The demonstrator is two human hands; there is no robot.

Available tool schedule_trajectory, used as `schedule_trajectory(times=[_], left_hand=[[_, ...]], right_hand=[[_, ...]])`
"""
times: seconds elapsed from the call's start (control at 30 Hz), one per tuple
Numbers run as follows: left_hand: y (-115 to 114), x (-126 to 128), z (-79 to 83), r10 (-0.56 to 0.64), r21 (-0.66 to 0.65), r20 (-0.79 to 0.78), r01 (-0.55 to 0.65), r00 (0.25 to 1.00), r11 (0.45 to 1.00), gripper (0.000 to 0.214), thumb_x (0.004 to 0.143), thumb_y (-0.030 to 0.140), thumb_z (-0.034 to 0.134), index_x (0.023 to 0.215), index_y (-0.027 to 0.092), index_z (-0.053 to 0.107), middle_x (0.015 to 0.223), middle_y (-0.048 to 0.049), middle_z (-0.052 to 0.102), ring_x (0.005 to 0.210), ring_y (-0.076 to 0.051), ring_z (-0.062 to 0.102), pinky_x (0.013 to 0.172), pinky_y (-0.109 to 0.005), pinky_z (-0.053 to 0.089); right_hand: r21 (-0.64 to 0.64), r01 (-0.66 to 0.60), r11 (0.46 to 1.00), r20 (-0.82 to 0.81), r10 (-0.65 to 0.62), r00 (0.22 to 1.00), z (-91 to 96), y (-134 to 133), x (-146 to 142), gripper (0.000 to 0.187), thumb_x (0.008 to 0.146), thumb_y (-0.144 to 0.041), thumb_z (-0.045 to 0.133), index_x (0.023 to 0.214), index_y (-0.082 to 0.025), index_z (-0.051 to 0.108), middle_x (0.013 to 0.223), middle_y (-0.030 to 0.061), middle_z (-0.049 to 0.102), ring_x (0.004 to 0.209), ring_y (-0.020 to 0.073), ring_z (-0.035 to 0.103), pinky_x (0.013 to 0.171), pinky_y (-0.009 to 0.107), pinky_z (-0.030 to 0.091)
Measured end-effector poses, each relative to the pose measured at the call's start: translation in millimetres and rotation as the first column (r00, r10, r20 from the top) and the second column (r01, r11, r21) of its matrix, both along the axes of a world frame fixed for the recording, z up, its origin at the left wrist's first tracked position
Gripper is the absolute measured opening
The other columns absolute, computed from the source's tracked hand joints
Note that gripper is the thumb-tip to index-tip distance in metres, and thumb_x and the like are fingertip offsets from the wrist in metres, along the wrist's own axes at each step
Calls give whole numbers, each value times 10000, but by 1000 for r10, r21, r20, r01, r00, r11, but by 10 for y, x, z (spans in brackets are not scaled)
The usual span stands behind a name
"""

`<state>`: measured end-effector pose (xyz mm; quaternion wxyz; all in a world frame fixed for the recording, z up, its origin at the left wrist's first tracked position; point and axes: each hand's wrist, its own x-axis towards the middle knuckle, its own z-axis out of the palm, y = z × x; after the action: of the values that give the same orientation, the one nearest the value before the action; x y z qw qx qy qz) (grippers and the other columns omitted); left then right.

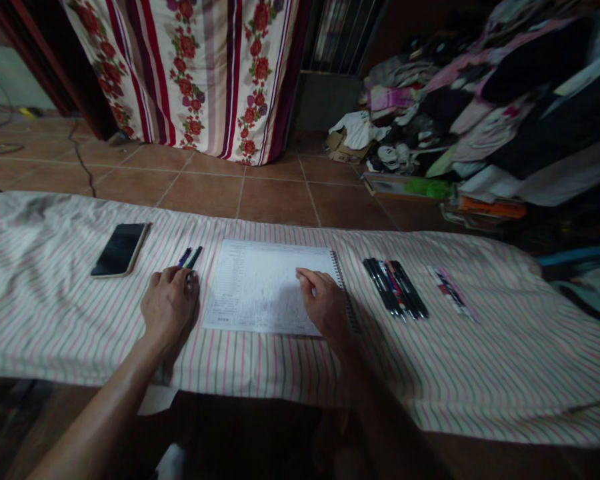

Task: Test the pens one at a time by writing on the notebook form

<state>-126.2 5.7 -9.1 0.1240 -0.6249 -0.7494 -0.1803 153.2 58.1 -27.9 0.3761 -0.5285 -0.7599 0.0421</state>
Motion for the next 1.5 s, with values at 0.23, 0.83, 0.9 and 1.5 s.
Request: schedule_trajectory(times=[0.23, 0.83, 0.9, 1.5], left_hand=[[20, 43, 89, 46, -80, 124, -36, 991, 996, 362, 869, 303, 363, 1034, 130, 635, 973, -156, 631, 923, -295, 528, 704, -396, 431], [70, 49, 101, 108, -126, 87, -97, 990, 987, 377, 863, 230, 368, 1101, 68, 611, 970, -187, 620, 868, -292, 566, 693, -367, 437], [76, 39, 95, 113, -112, 95, -102, 989, 988, 371, 848, 198, 378, 1101, 63, 613, 960, -187, 627, 870, -290, 568, 719, -371, 441], [320, 463, 80, -84, 142, 907, -112, 412, 984, 424, 669, 232, 608, 1076, 115, 616, 792, -36, 646, 659, -137, 588, 654, -256, 452]], right_hand=[[13, -3, 1000, -8, 4, 1000, 3, -5, 32, 275, 895, -234, 404, 963, -156, 658, 869, 89, 717, 824, 211, 629, 782, 339, 477], [10, 5, 1000, -14, -4, 1000, 13, -16, 29, 278, 894, -235, 403, 958, -157, 662, 880, 91, 716, 820, 207, 626, 783, 335, 473], [16, 4, 1000, -16, -4, 1000, 22, -20, 30, 278, 891, -227, 404, 955, -147, 664, 877, 94, 716, 811, 207, 627, 776, 334, 474], [-62, -22, 998, -125, 15, 992, 73, -93, -42, 279, 880, -222, 412, 969, -157, 668, 881, 81, 722, 819, 196, 642, 788, 322, 491]])
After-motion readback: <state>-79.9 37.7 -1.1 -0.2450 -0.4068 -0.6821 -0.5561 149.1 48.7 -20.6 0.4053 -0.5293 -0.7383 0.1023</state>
